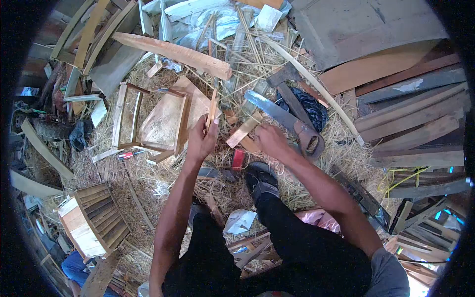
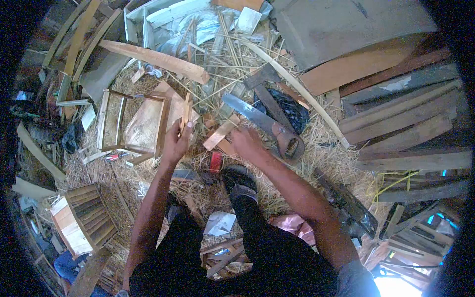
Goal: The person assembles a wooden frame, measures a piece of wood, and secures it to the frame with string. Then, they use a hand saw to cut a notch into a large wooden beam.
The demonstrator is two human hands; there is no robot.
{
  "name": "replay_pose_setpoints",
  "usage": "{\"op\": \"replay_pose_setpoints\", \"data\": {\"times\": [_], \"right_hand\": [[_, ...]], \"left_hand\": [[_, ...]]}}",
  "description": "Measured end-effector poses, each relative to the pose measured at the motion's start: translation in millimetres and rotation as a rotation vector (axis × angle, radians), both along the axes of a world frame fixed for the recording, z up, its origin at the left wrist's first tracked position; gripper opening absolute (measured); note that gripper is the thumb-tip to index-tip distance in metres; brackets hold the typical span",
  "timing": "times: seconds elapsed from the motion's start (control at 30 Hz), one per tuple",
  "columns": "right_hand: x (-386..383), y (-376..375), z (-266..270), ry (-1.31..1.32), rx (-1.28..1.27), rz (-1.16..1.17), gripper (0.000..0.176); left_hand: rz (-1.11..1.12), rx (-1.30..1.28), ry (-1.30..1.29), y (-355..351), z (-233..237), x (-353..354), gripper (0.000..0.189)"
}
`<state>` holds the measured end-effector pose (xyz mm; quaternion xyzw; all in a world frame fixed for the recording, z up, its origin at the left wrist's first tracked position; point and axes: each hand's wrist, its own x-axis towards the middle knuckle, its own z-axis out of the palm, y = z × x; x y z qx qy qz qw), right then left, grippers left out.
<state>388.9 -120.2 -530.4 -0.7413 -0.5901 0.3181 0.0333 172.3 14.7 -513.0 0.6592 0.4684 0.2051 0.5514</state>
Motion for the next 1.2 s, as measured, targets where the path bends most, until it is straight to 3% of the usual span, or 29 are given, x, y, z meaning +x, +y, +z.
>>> {"op": "replay_pose_setpoints", "data": {"times": [0.1,0.2,0.3,0.37,0.43,0.47,0.57,0.6,0.83,1.07,1.2], "right_hand": [[-1,-4,17,0.093,0.318,-0.022,0.037],[-14,6,28,-0.044,0.514,0.197,0.047],[-25,17,34,-0.085,0.473,0.282,0.052],[-36,25,30,0.135,0.583,0.098,0.038],[-47,34,39,0.352,0.633,-0.117,0.032],[-57,34,44,0.598,0.583,-0.31,0.029],[-82,33,51,0.962,0.173,-0.499,0.031],[-88,29,60,0.942,0.188,-0.404,0.031],[-110,27,60,1.206,0.201,-0.779,0.029],[-120,36,73,1.158,0.18,-0.715,0.029],[-124,33,70,1.134,0.248,-0.836,0.031]], "left_hand": [[0.012,-0.096,-0.031,6,7,-9,0.04],[0.092,-0.337,-0.179,10,20,-16,0.04],[0.14,-0.527,-0.41,12,29,-14,0.043],[0.139,-0.619,-0.557,14,25,-17,0.045],[0.145,-0.637,-0.493,13,32,-17,0.053],[0.137,-0.666,-0.501,13,33,-18,0.056],[0.132,-0.754,-0.595,7,33,-18,0.059],[0.13,-0.783,-0.637,6,34,-17,0.059],[0.325,-0.897,-0.732,0,46,-23,0.053],[0.351,-0.951,-0.836,-7,52,-35,0.054],[0.361,-0.995,-0.907,-10,55,-36,0.055]]}}
